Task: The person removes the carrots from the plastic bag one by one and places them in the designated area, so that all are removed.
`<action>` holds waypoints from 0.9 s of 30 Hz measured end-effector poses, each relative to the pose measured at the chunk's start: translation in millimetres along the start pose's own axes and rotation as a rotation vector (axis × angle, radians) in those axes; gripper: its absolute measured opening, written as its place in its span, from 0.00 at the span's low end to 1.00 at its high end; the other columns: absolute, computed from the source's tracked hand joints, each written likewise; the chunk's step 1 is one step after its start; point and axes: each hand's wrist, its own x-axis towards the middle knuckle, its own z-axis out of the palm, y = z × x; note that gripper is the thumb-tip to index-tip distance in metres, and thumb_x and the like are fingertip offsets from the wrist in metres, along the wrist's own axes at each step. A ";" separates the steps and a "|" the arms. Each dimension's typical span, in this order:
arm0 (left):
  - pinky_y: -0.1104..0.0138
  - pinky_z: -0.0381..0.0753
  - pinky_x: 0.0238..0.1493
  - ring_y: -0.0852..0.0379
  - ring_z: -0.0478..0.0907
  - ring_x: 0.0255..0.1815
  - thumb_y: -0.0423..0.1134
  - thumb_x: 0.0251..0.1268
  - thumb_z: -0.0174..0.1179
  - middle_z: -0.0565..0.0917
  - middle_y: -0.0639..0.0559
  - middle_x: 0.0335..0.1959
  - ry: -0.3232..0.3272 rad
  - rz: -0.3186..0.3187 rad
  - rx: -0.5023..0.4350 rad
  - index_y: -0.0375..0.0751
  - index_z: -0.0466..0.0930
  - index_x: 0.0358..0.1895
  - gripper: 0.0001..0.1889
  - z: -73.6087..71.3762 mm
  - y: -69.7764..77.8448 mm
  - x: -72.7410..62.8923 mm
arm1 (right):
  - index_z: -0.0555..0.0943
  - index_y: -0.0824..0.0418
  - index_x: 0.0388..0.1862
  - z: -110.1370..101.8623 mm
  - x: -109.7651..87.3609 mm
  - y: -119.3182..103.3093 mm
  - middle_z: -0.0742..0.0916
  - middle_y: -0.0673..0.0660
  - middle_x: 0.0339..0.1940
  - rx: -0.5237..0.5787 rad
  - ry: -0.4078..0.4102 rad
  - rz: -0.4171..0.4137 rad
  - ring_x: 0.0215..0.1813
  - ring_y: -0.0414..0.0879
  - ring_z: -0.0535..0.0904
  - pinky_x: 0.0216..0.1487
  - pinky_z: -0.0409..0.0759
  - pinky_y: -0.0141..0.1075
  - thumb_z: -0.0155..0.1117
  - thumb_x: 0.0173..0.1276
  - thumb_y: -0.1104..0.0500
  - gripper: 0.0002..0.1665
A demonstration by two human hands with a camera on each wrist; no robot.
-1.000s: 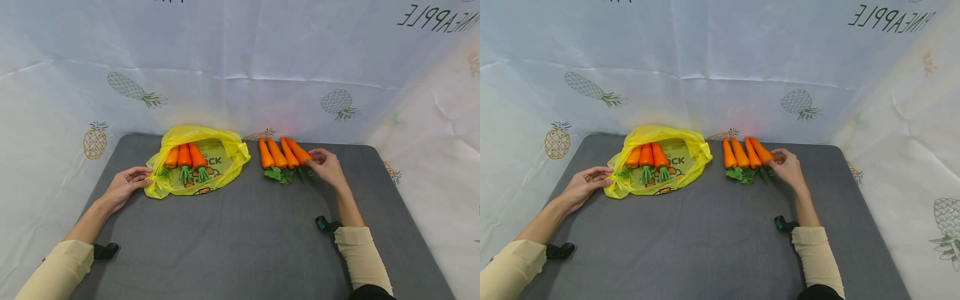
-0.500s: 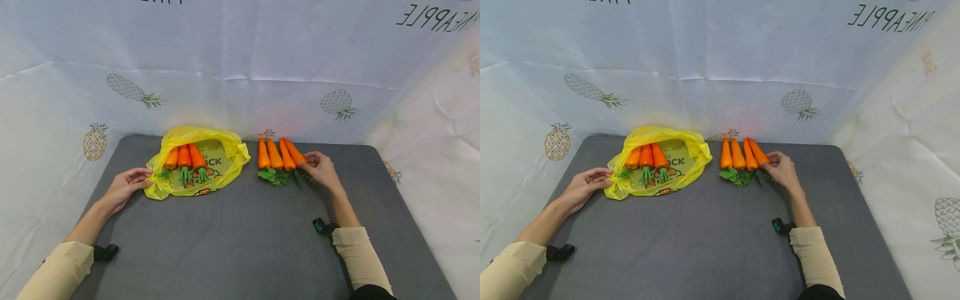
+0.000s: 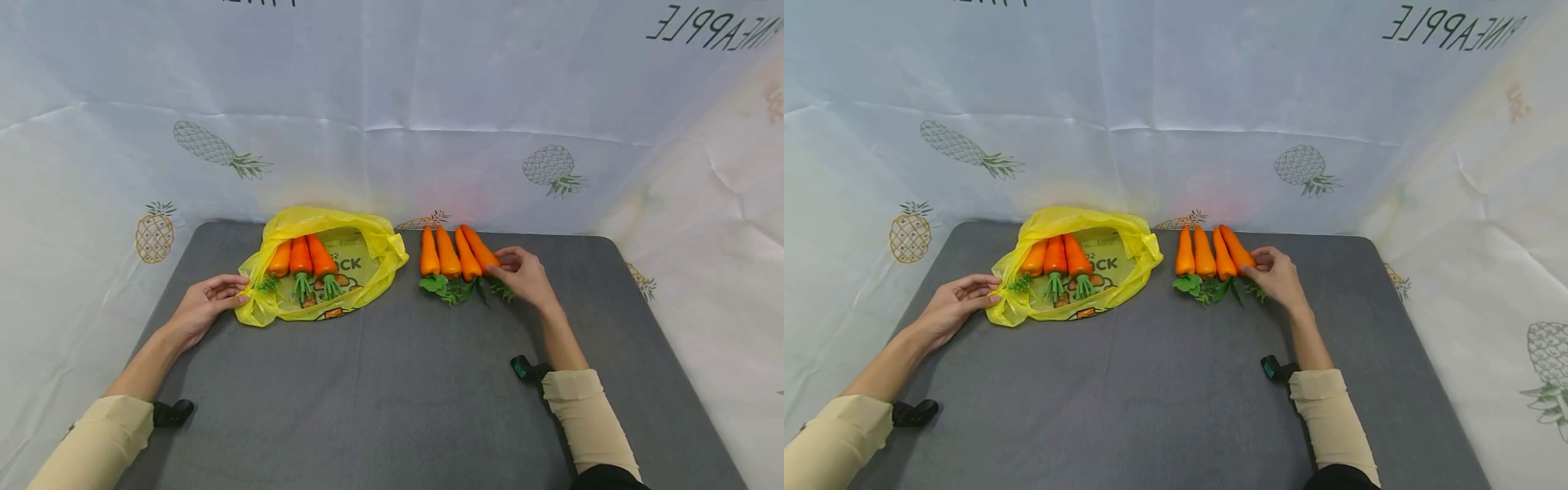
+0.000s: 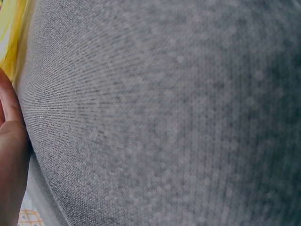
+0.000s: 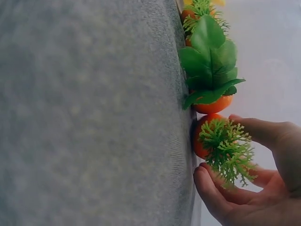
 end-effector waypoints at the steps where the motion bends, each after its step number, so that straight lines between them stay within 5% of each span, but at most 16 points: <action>1: 0.81 0.85 0.51 0.71 0.85 0.47 0.28 0.75 0.67 0.89 0.66 0.48 0.001 0.001 0.002 0.46 0.85 0.59 0.15 0.1 -0.2 0.3 | 0.76 0.69 0.70 -0.7 0.0 -0.1 0.85 0.76 0.67 0.003 0.001 -0.002 0.65 0.69 0.85 0.59 0.90 0.51 0.68 0.81 0.51 0.30; 6: 0.80 0.85 0.51 0.71 0.85 0.48 0.27 0.75 0.68 0.89 0.66 0.49 -0.001 -0.002 -0.002 0.46 0.85 0.59 0.16 -0.5 -0.8 2.1 | 0.76 0.69 0.71 -3.6 0.7 -3.3 0.84 0.74 0.68 0.016 0.030 -0.007 0.66 0.69 0.84 0.64 0.86 0.61 0.69 0.81 0.48 0.32; 11: 0.80 0.85 0.51 0.71 0.86 0.48 0.26 0.74 0.67 0.89 0.66 0.49 -0.003 -0.009 -0.017 0.47 0.86 0.59 0.16 -1.1 -0.6 2.5 | 0.76 0.69 0.71 -3.9 2.8 -9.7 0.85 0.73 0.68 0.023 0.072 -0.048 0.65 0.69 0.86 0.63 0.87 0.58 0.69 0.80 0.47 0.33; 17: 0.80 0.85 0.51 0.72 0.85 0.48 0.27 0.74 0.68 0.89 0.67 0.49 -0.001 -0.014 -0.008 0.48 0.86 0.59 0.16 -1.4 -0.5 2.4 | 0.77 0.70 0.70 -0.9 3.5 -18.3 0.86 0.74 0.67 0.039 0.098 -0.092 0.64 0.68 0.86 0.54 0.83 0.23 0.69 0.80 0.51 0.31; 19: 0.80 0.85 0.51 0.72 0.85 0.48 0.28 0.75 0.68 0.89 0.67 0.49 -0.002 -0.014 -0.006 0.48 0.85 0.59 0.16 -1.7 -1.0 2.3 | 0.77 0.71 0.70 0.4 3.1 -22.5 0.86 0.74 0.66 0.041 0.107 -0.107 0.63 0.68 0.85 0.53 0.80 0.18 0.69 0.80 0.52 0.30; 23: 0.80 0.85 0.51 0.72 0.86 0.48 0.27 0.75 0.68 0.89 0.67 0.49 0.002 -0.009 -0.008 0.46 0.85 0.59 0.15 -1.4 -1.4 1.5 | 0.77 0.71 0.70 2.7 1.7 -33.5 0.85 0.74 0.66 0.031 0.121 -0.115 0.64 0.67 0.85 0.64 0.88 0.39 0.70 0.80 0.52 0.30; 27: 0.80 0.85 0.51 0.72 0.86 0.48 0.27 0.74 0.68 0.89 0.67 0.49 0.006 -0.010 -0.009 0.46 0.85 0.59 0.15 -1.3 -1.3 0.9 | 0.77 0.70 0.69 6.6 1.0 -46.2 0.85 0.74 0.66 0.026 0.120 -0.132 0.65 0.68 0.84 0.69 0.83 0.61 0.70 0.80 0.53 0.29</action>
